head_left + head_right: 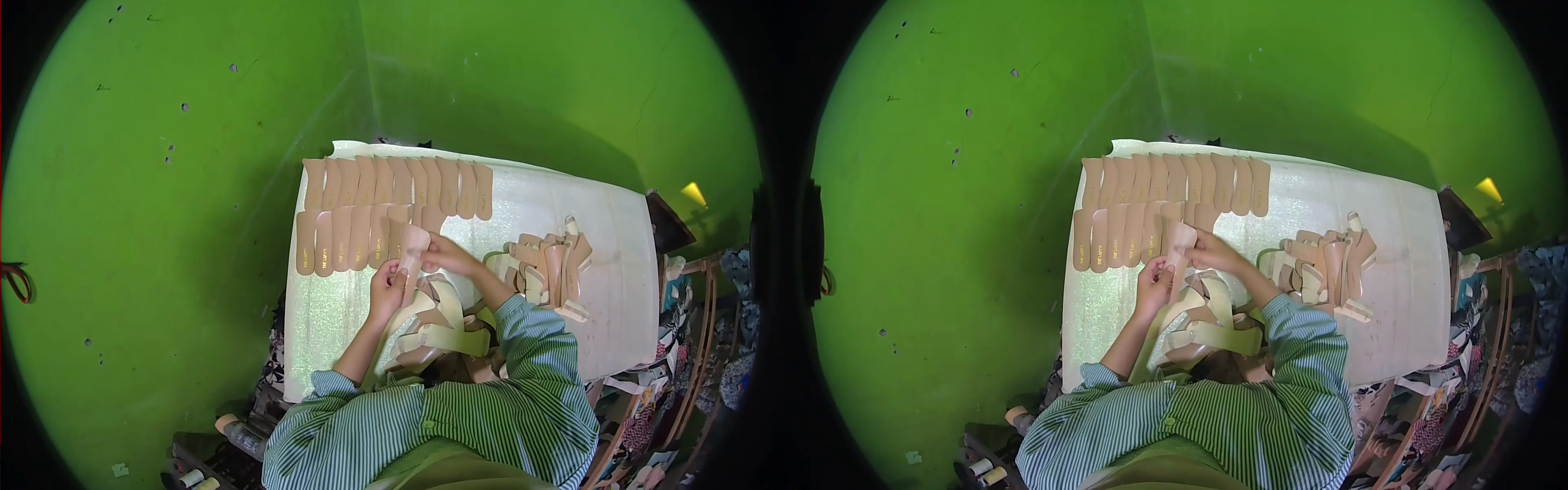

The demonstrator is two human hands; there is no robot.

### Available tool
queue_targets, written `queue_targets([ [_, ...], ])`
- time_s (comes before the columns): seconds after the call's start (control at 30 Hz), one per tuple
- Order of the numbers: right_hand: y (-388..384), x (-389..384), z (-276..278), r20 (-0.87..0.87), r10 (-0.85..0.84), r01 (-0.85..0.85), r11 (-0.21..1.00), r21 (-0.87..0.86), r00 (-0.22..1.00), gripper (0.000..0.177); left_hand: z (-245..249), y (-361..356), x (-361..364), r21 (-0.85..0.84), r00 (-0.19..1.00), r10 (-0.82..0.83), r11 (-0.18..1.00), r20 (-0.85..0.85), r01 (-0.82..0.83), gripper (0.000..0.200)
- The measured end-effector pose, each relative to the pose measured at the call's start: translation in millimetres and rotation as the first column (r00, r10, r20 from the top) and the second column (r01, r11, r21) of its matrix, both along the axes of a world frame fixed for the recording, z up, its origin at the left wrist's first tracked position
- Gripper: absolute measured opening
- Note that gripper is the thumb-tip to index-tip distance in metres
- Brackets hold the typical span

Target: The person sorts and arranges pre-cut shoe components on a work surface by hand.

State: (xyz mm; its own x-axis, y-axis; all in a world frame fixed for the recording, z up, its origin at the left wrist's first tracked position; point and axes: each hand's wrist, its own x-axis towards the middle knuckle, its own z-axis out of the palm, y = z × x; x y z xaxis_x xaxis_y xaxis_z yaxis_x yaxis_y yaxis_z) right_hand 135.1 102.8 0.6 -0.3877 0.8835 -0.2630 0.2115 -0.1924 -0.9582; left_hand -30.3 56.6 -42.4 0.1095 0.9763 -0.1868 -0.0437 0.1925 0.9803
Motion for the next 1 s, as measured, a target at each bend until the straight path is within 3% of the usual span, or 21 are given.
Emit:
queue_targets([
  [0.07,-15,-2,-5,-0.130,-0.069,0.059,0.995,-0.081,0.989,0.025,0,-1,5,0.020,0.999,0.044,0.999,0.018,-0.044,0.020],
  [0.1,-16,2,-9,-0.129,-0.077,0.067,0.995,-0.077,0.989,0.025,0,-4,6,0.031,1.000,0.020,0.999,0.006,-0.020,0.020],
  [0.17,-17,13,-18,-0.178,-0.267,0.201,0.925,-0.321,0.947,0.024,2,-9,9,0.043,1.000,-0.013,0.999,-0.007,0.014,0.019],
  [0.2,-15,21,-22,-0.149,-0.289,0.236,0.926,-0.296,0.946,0.019,4,-12,11,0.002,0.998,-0.053,0.999,0.038,0.053,0.019],
  [0.3,9,60,-38,-0.118,-0.475,0.478,0.878,-0.002,0.872,0.012,9,-18,17,-0.055,0.981,-0.106,0.992,0.165,0.117,0.017],
  [0.37,36,101,-65,-0.184,-0.631,0.655,0.746,0.122,0.753,0.012,3,-20,17,-0.028,0.976,-0.169,0.984,0.134,0.174,0.017],
  [0.4,45,117,-66,-0.112,-0.711,0.718,0.677,0.159,0.695,0.013,5,-22,16,-0.054,0.976,-0.178,0.981,0.129,0.186,0.017],
  [0.47,62,150,-79,0.182,-0.786,0.724,0.616,0.309,0.591,0.018,3,-24,13,-0.056,0.975,-0.176,0.981,0.137,0.185,0.018],
  [0.5,68,161,-84,0.178,-0.786,0.724,0.616,0.312,0.592,0.018,2,-25,11,-0.062,0.974,-0.173,0.981,0.144,0.184,0.019],
  [0.57,78,170,-85,0.376,-0.816,0.642,0.578,0.504,0.439,0.024,-6,-25,7,-0.045,0.974,-0.160,0.985,0.160,0.169,0.021],
  [0.7,87,175,-80,0.437,-0.808,0.620,0.586,0.522,0.395,0.028,-18,-31,-4,-0.066,0.980,-0.138,0.987,0.143,0.148,0.022],
  [0.77,84,177,-86,0.369,-0.842,0.561,0.538,0.629,0.394,0.030,-16,-34,-5,-0.049,0.981,-0.116,0.991,0.154,0.125,0.022],
  [0.8,76,176,-88,0.389,-0.835,0.563,0.550,0.616,0.390,0.030,-18,-35,-6,-0.053,0.982,-0.129,0.989,0.136,0.138,0.024],
  [0.87,60,164,-60,0.532,-0.623,0.450,0.782,0.431,0.573,0.032,-21,-37,-8,-0.058,0.983,-0.146,0.986,0.113,0.154,0.025],
  [0.9,51,162,-53,0.542,-0.619,0.451,0.786,0.423,0.569,0.032,-21,-40,-8,-0.069,0.982,-0.148,0.985,0.118,0.157,0.025],
  [0.93,42,162,-47,0.560,-0.362,0.295,0.932,0.211,0.745,0.035,-21,-41,-7,-0.080,0.981,-0.158,0.983,0.110,0.168,0.025],
  [0.97,33,159,-41,0.505,-0.081,0.093,0.996,0.002,0.859,0.038,-21,-42,-6,-0.086,0.980,-0.171,0.980,0.102,0.179,0.024],
  [1.0,22,155,-37,0.507,-0.086,0.098,0.995,0.002,0.857,0.038,-20,-44,-4,-0.086,0.979,-0.176,0.979,0.104,0.185,0.024],
])
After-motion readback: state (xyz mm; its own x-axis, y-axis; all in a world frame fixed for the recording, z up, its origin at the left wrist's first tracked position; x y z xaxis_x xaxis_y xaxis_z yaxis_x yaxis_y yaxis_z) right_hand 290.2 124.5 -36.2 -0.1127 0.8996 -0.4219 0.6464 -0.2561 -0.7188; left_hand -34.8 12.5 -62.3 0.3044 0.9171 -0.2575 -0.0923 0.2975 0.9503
